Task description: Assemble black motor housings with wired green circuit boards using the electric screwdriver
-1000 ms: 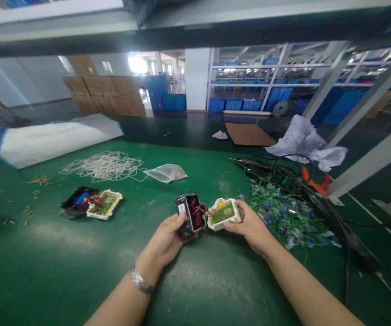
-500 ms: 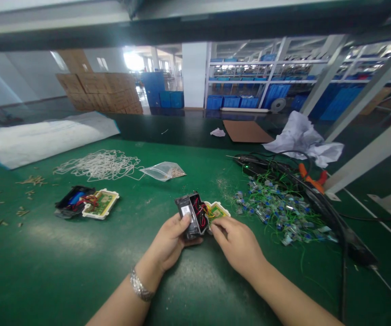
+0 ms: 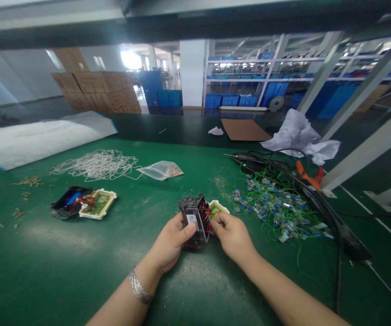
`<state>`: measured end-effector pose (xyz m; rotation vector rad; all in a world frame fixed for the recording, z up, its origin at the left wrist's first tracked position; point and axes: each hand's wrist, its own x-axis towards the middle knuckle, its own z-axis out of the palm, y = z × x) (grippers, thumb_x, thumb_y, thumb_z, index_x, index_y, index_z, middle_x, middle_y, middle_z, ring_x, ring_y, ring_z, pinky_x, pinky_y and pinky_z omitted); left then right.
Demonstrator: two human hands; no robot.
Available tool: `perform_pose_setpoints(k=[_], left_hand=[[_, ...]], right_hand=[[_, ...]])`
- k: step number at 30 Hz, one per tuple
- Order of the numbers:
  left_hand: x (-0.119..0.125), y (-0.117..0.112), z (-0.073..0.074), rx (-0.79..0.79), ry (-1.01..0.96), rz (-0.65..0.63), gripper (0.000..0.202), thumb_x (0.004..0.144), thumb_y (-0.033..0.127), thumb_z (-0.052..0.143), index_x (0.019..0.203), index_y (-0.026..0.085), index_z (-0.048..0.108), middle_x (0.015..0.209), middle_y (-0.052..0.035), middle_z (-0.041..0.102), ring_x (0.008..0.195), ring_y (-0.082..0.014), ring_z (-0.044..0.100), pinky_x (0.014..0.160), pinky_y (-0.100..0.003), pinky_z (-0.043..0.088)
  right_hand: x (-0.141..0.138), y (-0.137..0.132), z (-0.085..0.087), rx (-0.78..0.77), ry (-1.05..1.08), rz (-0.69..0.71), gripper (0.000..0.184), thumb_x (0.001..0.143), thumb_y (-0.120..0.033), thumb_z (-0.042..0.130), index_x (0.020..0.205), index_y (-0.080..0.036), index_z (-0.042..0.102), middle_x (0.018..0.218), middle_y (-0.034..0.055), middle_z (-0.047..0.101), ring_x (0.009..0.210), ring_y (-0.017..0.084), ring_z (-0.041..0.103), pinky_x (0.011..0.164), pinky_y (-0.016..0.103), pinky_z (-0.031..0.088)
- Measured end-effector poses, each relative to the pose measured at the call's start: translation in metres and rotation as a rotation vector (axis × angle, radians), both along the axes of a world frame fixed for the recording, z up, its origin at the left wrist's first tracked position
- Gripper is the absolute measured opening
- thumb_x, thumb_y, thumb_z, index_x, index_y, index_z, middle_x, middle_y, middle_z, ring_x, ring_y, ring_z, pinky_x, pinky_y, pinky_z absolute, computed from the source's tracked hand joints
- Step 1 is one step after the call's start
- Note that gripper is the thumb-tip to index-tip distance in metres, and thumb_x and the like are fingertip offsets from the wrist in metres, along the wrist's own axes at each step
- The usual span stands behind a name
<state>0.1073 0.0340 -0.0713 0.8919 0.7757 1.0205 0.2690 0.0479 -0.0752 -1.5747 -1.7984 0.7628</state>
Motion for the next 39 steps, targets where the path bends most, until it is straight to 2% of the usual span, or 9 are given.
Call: perform_pose_setpoints(k=[9,15,20,23,26,29,32,35,39], left_hand=[[0.001,0.001,-0.002,0.082,0.038,-0.007,0.041,0.072,0.032,0.064,0.108,0.014,0.053,0.099,-0.0092,0.061,0.086,-0.0191,0.057,0.075,-0.028,0.045],[0.002,0.001,0.001,0.077,0.065,0.03,0.042,0.071,0.034,0.066,0.106,0.013,0.055,0.098,-0.0095,0.062,0.089,-0.0207,0.056,0.079,-0.03,0.044],[-0.001,0.003,0.006,-0.036,0.123,0.126,0.046,0.066,0.042,0.068,0.098,0.012,0.056,0.084,-0.009,0.063,0.065,-0.015,0.055,0.052,-0.022,0.045],[-0.002,0.004,0.007,-0.057,0.124,0.147,0.047,0.065,0.045,0.067,0.097,0.012,0.056,0.075,-0.0062,0.06,0.06,-0.0128,0.052,0.046,-0.02,0.043],[-0.002,0.004,0.006,-0.043,0.138,0.128,0.046,0.068,0.044,0.065,0.098,0.012,0.056,0.075,-0.0052,0.058,0.059,-0.0115,0.051,0.045,-0.019,0.041],[-0.002,0.004,0.005,-0.019,0.184,0.12,0.047,0.067,0.045,0.065,0.1,0.011,0.055,0.078,-0.0058,0.058,0.06,-0.0113,0.05,0.045,-0.019,0.041],[-0.004,0.005,0.005,-0.012,0.206,0.141,0.049,0.066,0.045,0.066,0.1,0.012,0.055,0.078,-0.0057,0.059,0.059,-0.011,0.05,0.046,-0.019,0.04],[-0.006,0.006,0.006,-0.022,0.177,0.141,0.048,0.065,0.044,0.068,0.099,0.012,0.056,0.078,-0.006,0.06,0.058,-0.0107,0.05,0.045,-0.018,0.039],[-0.005,0.004,0.007,-0.023,0.157,0.104,0.048,0.065,0.044,0.067,0.1,0.012,0.056,0.077,-0.0055,0.059,0.057,-0.0109,0.05,0.045,-0.018,0.039]], right_hand=[[-0.003,-0.007,0.006,0.07,-0.229,-0.005,0.014,0.081,-0.014,0.045,0.067,-0.017,0.047,0.066,0.0054,0.054,0.062,0.02,0.05,0.054,0.026,0.025],[-0.005,-0.009,0.005,0.067,-0.126,-0.013,0.011,0.078,-0.015,0.044,0.068,-0.017,0.047,0.065,0.0056,0.053,0.06,0.02,0.049,0.055,0.027,0.026],[-0.001,-0.003,0.01,0.001,0.207,-0.012,0.019,0.078,-0.03,0.042,0.064,-0.018,0.045,0.06,0.0033,0.052,0.057,0.018,0.05,0.053,0.027,0.036],[0.003,0.002,0.015,-0.09,0.512,-0.003,0.025,0.079,-0.041,0.038,0.07,-0.018,0.042,0.071,0.0063,0.058,0.066,0.018,0.057,0.06,0.029,0.046],[0.004,0.004,0.019,-0.294,1.038,-0.032,0.029,0.068,-0.04,0.06,0.069,-0.017,0.042,0.08,0.0076,0.061,0.078,0.019,0.059,0.074,0.032,0.047],[0.005,0.001,0.025,-0.44,1.335,-0.015,0.032,0.062,-0.03,0.072,0.067,-0.017,0.044,0.064,0.0004,0.058,0.059,0.013,0.057,0.069,0.03,0.048],[0.008,-0.001,0.034,-0.435,1.372,0.045,0.026,0.064,-0.025,0.071,0.078,-0.018,0.051,0.055,-0.005,0.053,0.047,0.009,0.05,0.06,0.026,0.049],[0.012,-0.001,0.041,-0.362,1.312,0.095,0.034,0.063,-0.023,0.071,0.092,-0.018,0.054,0.083,0.0028,0.062,0.072,0.015,0.059,0.07,0.028,0.049],[0.013,-0.001,0.037,-0.116,1.003,0.16,0.038,0.067,-0.024,0.066,0.102,-0.02,0.054,0.111,0.0066,0.054,0.104,0.021,0.05,0.093,0.038,0.039]])
